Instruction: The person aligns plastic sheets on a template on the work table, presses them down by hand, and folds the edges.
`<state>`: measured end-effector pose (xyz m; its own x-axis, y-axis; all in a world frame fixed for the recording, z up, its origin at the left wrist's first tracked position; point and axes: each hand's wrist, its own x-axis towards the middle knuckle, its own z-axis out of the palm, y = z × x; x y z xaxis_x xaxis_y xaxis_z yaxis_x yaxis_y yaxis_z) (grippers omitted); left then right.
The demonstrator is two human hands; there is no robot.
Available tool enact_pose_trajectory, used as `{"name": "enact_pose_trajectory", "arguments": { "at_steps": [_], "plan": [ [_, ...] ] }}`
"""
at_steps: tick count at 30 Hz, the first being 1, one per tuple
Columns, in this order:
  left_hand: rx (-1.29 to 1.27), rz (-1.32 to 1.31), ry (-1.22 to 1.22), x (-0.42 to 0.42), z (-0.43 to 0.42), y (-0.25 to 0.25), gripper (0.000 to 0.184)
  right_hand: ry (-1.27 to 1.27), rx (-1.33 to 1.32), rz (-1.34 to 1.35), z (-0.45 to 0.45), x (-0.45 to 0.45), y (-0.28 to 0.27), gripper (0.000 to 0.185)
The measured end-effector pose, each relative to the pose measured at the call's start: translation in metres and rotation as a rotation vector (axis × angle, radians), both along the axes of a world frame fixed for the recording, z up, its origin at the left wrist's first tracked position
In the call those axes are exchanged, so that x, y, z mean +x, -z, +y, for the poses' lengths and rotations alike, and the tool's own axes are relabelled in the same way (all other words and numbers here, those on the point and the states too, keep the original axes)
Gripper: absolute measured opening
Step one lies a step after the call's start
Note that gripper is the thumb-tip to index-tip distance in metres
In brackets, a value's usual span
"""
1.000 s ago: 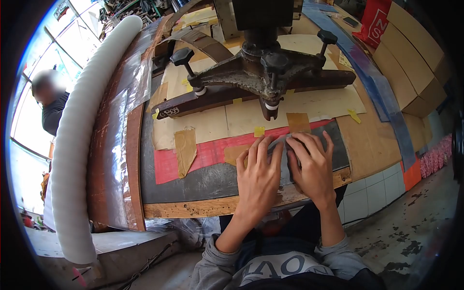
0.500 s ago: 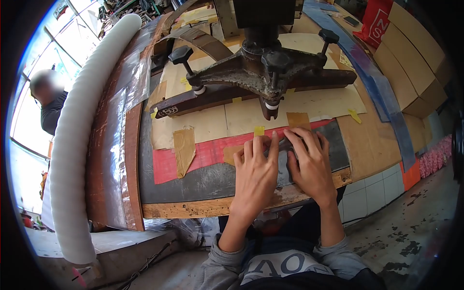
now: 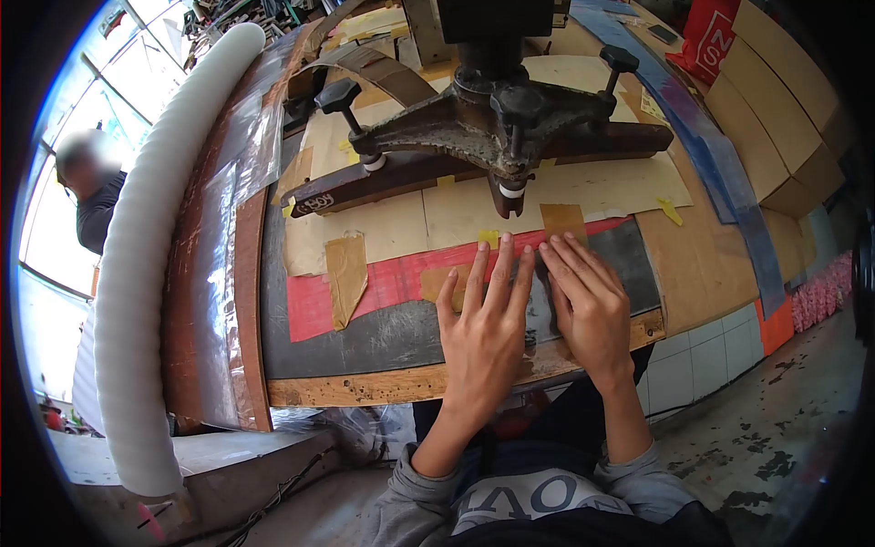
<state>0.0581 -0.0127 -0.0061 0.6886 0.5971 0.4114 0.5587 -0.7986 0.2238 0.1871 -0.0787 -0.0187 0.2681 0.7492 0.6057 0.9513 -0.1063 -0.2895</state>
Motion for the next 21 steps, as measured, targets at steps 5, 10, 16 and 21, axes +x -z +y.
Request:
{"name": "enact_pose_trajectory", "arguments": {
  "at_steps": [5,10,16,21],
  "plan": [
    [0.013,0.020,0.002,0.000,-0.001,0.000,0.054,-0.012,0.005,0.026,0.002,-0.001,-0.002,0.026],
    [0.030,-0.118,0.007,0.000,-0.001,-0.001,0.037,-0.030,-0.028,0.033,0.003,-0.002,-0.011,0.024],
    [-0.036,-0.158,-0.041,-0.005,-0.003,0.000,0.026,-0.082,-0.003,0.021,0.000,0.000,-0.012,0.020],
    [-0.045,-0.616,-0.028,-0.028,-0.033,0.007,0.041,-0.067,0.180,0.016,0.000,0.001,-0.011,0.023]
  ]
}}
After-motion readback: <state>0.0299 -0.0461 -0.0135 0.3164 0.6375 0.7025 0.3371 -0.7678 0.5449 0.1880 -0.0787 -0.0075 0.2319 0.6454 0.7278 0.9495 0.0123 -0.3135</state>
